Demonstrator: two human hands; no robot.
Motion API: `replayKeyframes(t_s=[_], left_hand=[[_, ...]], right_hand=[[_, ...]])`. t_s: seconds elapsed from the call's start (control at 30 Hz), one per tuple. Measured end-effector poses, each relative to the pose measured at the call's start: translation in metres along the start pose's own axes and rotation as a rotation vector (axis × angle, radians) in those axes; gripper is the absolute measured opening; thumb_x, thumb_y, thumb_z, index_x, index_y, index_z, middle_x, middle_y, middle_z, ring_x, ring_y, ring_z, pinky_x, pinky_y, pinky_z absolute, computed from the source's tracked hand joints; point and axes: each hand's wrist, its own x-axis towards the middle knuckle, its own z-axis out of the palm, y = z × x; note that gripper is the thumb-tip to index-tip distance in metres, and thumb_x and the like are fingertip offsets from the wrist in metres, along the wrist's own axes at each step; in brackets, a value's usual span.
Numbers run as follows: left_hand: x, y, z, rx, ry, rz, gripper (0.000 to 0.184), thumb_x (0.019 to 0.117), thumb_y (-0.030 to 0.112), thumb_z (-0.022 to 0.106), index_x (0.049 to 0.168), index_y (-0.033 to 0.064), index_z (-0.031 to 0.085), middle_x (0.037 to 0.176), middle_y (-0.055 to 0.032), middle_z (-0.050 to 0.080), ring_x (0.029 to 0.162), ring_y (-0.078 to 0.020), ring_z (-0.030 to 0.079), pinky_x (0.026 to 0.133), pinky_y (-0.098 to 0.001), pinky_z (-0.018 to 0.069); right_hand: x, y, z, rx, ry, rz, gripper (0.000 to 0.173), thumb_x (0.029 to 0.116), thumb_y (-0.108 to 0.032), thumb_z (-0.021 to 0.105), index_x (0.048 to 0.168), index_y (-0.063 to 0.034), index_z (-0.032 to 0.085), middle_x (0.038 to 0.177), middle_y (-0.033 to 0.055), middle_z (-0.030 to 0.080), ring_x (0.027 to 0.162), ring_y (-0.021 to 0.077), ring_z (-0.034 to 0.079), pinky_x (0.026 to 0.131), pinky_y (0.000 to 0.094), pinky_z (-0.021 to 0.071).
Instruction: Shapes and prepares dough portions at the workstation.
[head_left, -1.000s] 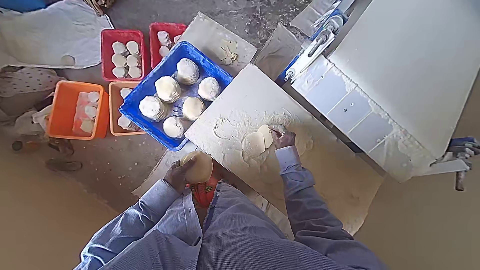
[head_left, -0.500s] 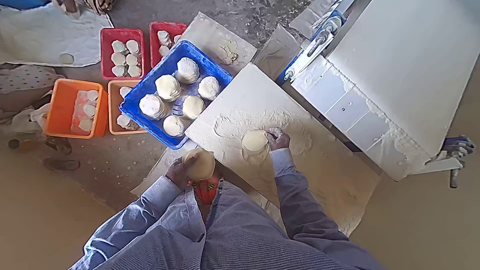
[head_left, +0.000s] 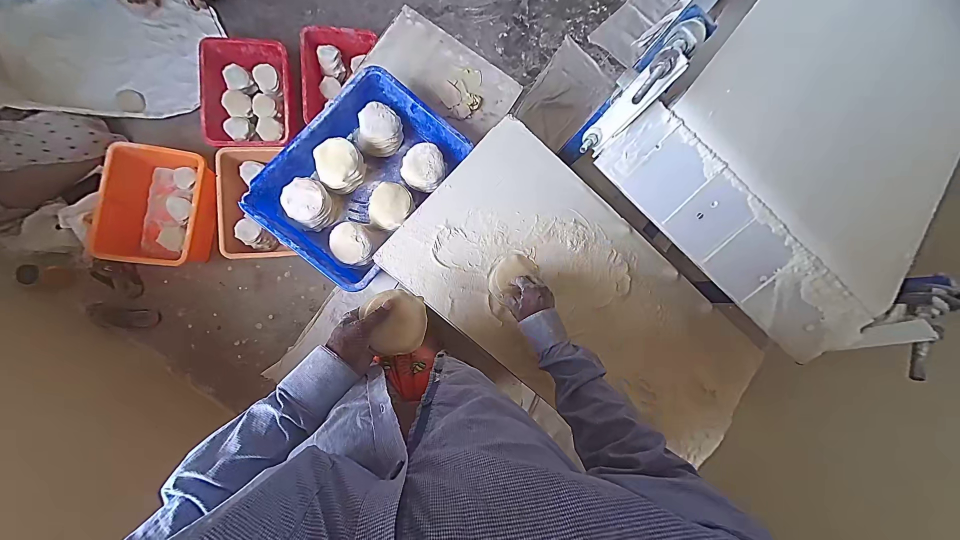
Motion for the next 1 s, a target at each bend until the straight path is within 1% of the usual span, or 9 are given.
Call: replayKeyframes(t_s=[0.1,0.2,0.3,0.4,0.57,0.7,0.83,0.9,1.0], left_hand=[[0.0,0.001,0.001,0.006,-0.001,-0.021,0.027,0.1052,0.015,0.055,0.127,-0.0013,0.057,0.107,-0.0149,0.068,0.095,-0.022,0.07,0.085,-0.0401,0.0593],[0.002,-0.001,-0.001,0.018,-0.019,-0.01,0.027,0.1051,0.015,0.056,0.127,-0.0015,0.057,0.108,-0.0152,0.068,0.096,-0.0217,0.069,0.086,-0.0397,0.059],[0.004,-0.001,-0.004,-0.002,-0.038,-0.011,0.028,0.1052,0.015,0.055,0.127,-0.0021,0.056,0.108,-0.0153,0.068,0.096,-0.022,0.069,0.086,-0.0396,0.0587],[0.002,0.0,-0.004,-0.006,-0.027,-0.004,0.026,0.1049,0.015,0.056,0.125,-0.002,0.058,0.105,-0.0147,0.069,0.094,-0.0215,0.07,0.085,-0.0391,0.0593],[0.005,-0.003,-0.009,-0.007,-0.043,-0.007,0.03,0.1047,0.015,0.056,0.129,-0.003,0.055,0.11,-0.0165,0.067,0.097,-0.0223,0.069,0.088,-0.0394,0.0581],[0.008,-0.006,-0.01,-0.026,-0.055,0.004,0.031,0.1047,0.016,0.056,0.129,-0.0035,0.056,0.111,-0.0173,0.068,0.099,-0.0227,0.069,0.089,-0.0401,0.0578],[0.0,0.0,-0.004,-0.033,-0.008,-0.012,0.027,0.1046,0.015,0.056,0.126,-0.0013,0.057,0.107,-0.0145,0.068,0.095,-0.0213,0.069,0.085,-0.0389,0.059],[-0.001,0.001,-0.003,-0.048,0.0,-0.016,0.026,0.1044,0.014,0.057,0.125,-0.0014,0.057,0.105,-0.0145,0.069,0.093,-0.0213,0.07,0.084,-0.0389,0.0593],[0.007,-0.007,-0.012,-0.072,-0.062,-0.001,0.03,0.1054,0.015,0.055,0.129,-0.0028,0.056,0.111,-0.0174,0.068,0.099,-0.0233,0.069,0.088,-0.0406,0.0581]], right_hand=[[0.003,0.002,0.01,-0.055,-0.011,0.01,0.037,0.0962,-0.025,0.072,0.124,-0.001,0.071,0.131,0.0241,0.065,0.126,0.0411,0.06,0.105,0.057,0.0484],[0.003,0.0,0.009,-0.092,-0.018,0.005,0.032,0.0987,-0.02,0.067,0.124,-0.0007,0.071,0.132,0.0239,0.065,0.126,0.04,0.061,0.107,0.0557,0.0481],[0.004,-0.001,0.008,-0.113,-0.024,0.009,0.031,0.0999,-0.021,0.064,0.122,-0.0007,0.071,0.131,0.0228,0.065,0.125,0.0386,0.062,0.105,0.0557,0.0494],[0.008,0.001,0.005,-0.056,-0.026,0.047,0.029,0.0981,-0.021,0.067,0.119,-0.0018,0.072,0.129,0.021,0.067,0.121,0.0387,0.064,0.102,0.0577,0.0503],[0.015,0.005,-0.001,-0.016,-0.058,0.061,0.031,0.0962,-0.023,0.071,0.117,-0.001,0.074,0.125,0.0211,0.07,0.12,0.0389,0.065,0.104,0.0579,0.0485],[0.012,0.003,0.001,-0.103,-0.109,0.016,0.035,0.097,-0.023,0.07,0.124,-0.0009,0.07,0.133,0.0225,0.064,0.123,0.0403,0.063,0.101,0.0598,0.0501],[0.01,0.005,0.005,-0.106,-0.08,-0.003,0.03,0.0992,-0.02,0.065,0.122,-0.0015,0.071,0.133,0.0217,0.064,0.122,0.0397,0.063,0.1,0.0594,0.051],[0.011,0.006,0.005,-0.053,-0.042,0.013,0.028,0.0961,-0.017,0.069,0.119,-0.0018,0.072,0.13,0.0212,0.067,0.121,0.0392,0.064,0.101,0.0588,0.0504],[0.007,0.006,0.002,0.019,0.023,-0.005,0.026,0.0932,-0.016,0.073,0.115,-0.0018,0.075,0.123,0.0204,0.07,0.117,0.0379,0.066,0.102,0.0564,0.0508]])
